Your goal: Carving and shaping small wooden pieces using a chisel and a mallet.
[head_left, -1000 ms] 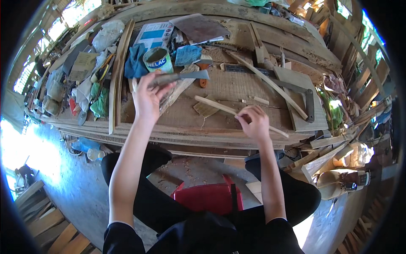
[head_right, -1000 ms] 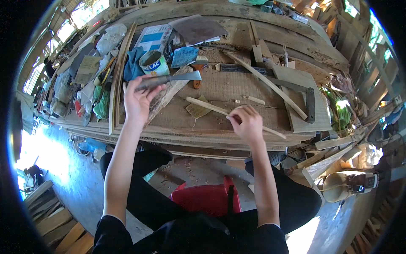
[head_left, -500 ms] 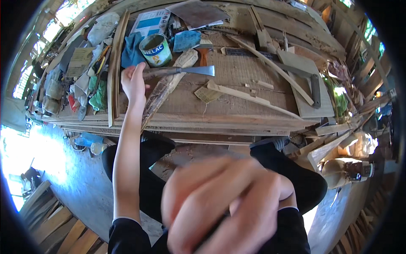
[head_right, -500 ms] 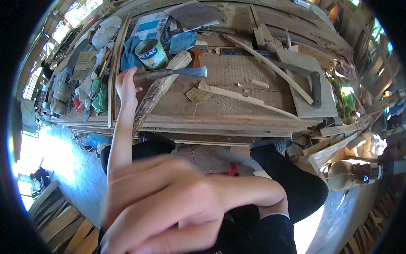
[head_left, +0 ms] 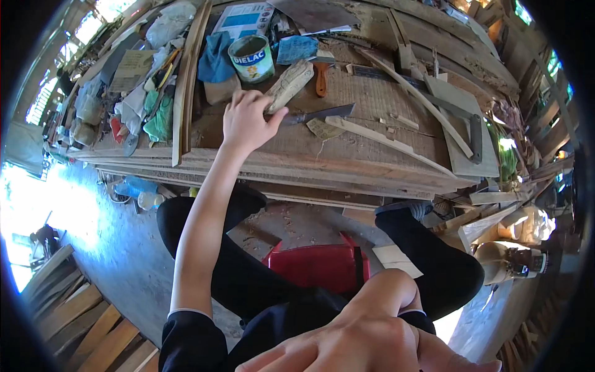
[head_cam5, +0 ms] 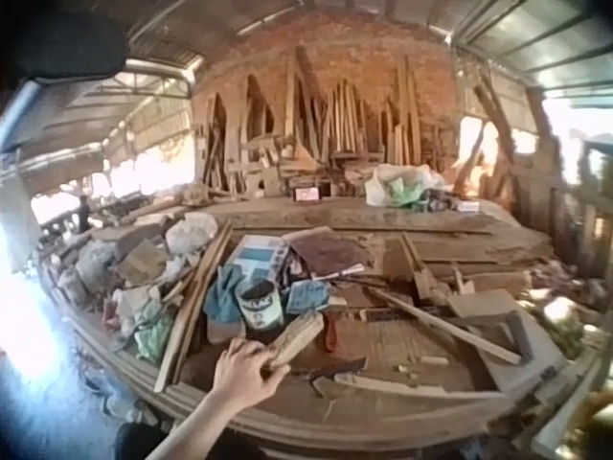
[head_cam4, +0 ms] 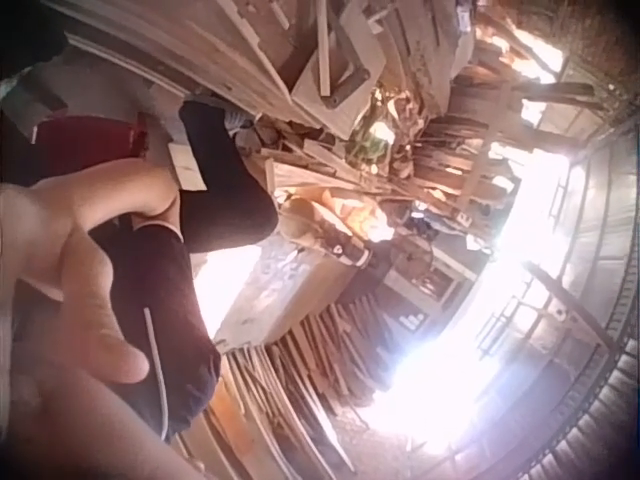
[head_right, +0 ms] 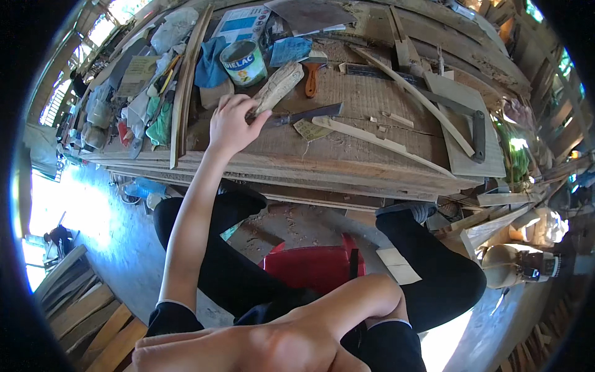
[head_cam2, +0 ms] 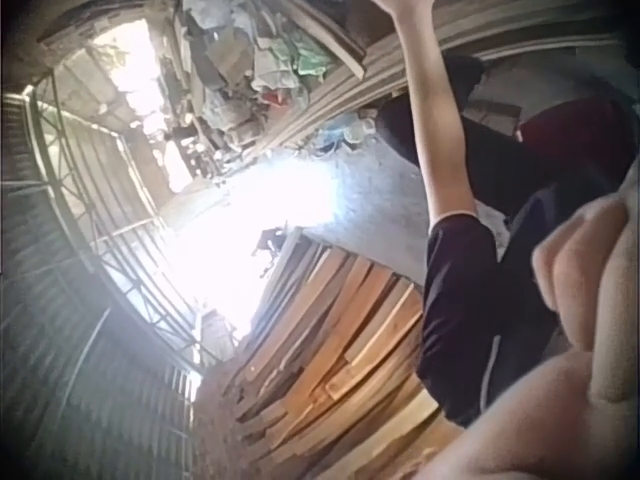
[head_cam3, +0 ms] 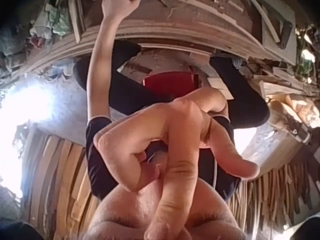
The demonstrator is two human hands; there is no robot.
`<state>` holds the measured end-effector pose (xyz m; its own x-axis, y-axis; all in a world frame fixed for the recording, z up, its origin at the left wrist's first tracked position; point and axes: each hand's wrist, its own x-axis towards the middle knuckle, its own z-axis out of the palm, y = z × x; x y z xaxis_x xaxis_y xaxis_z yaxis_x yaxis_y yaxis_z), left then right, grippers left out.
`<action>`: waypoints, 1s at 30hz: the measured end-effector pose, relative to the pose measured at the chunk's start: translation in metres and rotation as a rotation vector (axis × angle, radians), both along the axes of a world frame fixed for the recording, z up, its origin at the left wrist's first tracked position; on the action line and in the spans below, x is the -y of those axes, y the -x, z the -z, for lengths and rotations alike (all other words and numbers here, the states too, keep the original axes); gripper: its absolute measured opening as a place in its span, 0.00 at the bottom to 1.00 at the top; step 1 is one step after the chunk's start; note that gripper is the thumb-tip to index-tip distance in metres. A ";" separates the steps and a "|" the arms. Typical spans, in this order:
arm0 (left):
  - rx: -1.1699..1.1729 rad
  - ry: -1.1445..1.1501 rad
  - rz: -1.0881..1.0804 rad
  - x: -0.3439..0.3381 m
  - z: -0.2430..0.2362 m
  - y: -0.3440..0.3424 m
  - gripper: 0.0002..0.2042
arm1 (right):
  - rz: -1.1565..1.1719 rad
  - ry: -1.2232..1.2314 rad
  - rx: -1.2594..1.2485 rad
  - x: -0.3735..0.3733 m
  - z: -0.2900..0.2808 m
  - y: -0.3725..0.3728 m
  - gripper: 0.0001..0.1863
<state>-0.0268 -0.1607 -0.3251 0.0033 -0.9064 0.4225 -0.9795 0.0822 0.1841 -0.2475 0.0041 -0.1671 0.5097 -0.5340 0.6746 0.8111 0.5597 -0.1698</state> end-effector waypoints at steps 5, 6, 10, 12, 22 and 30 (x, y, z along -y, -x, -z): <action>0.110 0.015 0.246 -0.012 -0.010 0.001 0.20 | 0.224 -0.036 0.001 -0.003 0.018 -0.005 0.43; 0.109 -0.004 0.185 -0.017 -0.004 -0.014 0.19 | 0.256 -0.037 0.002 -0.002 0.023 -0.005 0.44; -0.056 0.034 0.117 -0.011 -0.009 -0.018 0.20 | 1.079 0.845 -0.803 0.067 0.082 0.035 0.19; -0.217 0.041 0.062 -0.012 -0.028 -0.004 0.21 | 1.522 0.979 -1.261 0.096 0.124 0.028 0.15; -0.309 -0.165 -0.304 0.002 -0.006 -0.047 0.17 | 1.631 1.080 -1.440 0.176 0.220 0.007 0.10; 0.057 -0.105 0.310 -0.030 -0.042 0.048 0.30 | 1.803 1.009 -1.153 0.166 0.202 0.011 0.12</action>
